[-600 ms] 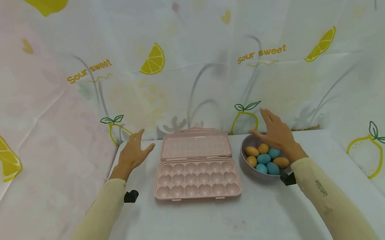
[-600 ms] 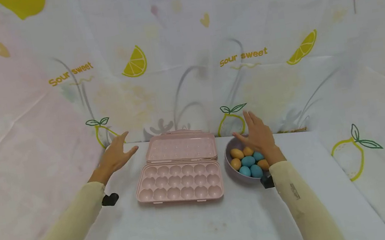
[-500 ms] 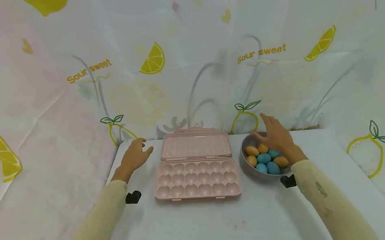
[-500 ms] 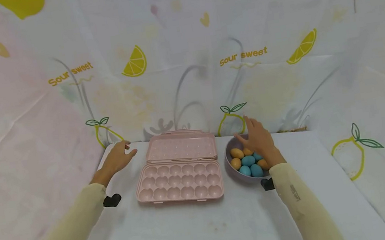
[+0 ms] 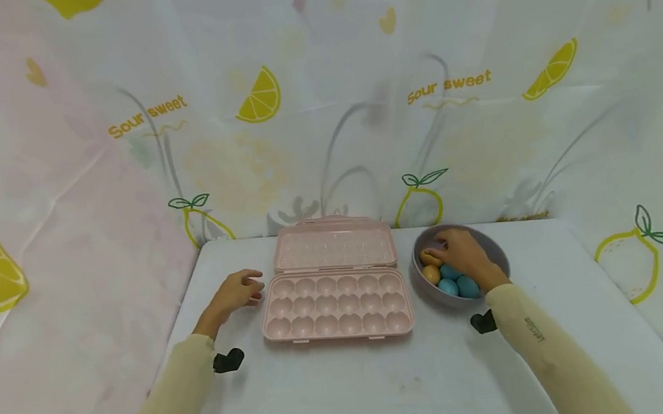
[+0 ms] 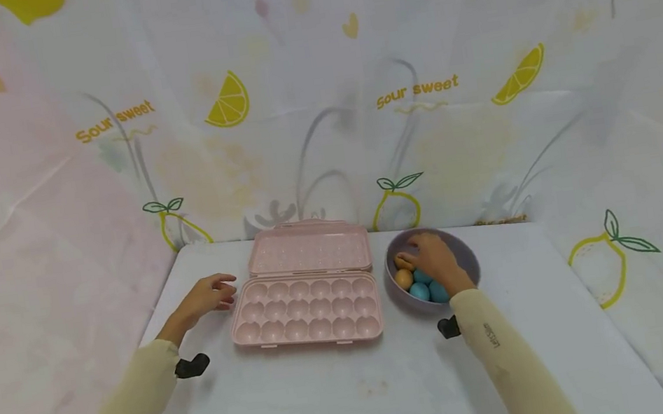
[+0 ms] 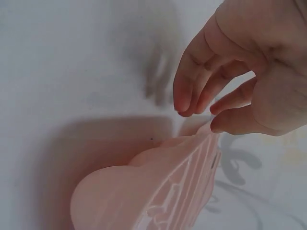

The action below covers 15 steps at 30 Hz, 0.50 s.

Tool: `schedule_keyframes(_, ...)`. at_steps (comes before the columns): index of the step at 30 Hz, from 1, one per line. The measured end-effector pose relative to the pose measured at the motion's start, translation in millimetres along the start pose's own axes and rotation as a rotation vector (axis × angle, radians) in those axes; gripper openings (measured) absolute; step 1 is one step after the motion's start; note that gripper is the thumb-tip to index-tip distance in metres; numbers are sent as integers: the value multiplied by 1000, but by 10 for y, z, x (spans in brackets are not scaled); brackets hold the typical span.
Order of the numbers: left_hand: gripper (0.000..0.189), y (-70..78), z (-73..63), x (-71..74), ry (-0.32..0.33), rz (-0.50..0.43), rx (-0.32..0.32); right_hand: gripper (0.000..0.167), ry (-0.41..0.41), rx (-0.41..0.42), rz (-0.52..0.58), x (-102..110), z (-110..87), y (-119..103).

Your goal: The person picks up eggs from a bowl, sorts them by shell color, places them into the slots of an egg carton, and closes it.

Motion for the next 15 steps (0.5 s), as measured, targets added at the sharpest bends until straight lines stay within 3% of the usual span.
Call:
schedule_keyframes(4,42,-104,-49,-101,-46,-125,4,40,-30,-7,-6,-48,59,-5)
schedule_keyframes(8,39,-201,-80,-91,5,-192,4,33,-68,-47,-7,-53,124,9)
schedule_keyframes(15,39,-240,-165,-51,63,-257,-64,27,-118,-27,7,-171,189,-25)
Point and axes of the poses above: each hand's wrist, its own z-axis towards the middle knuckle, its own x-axis out of the back of the hand, y = z × x, the point moved 10 cm from there along z, towards the middle knuckle, and after that the axes turned 15 degrees about -z, right-handed, at the moved point
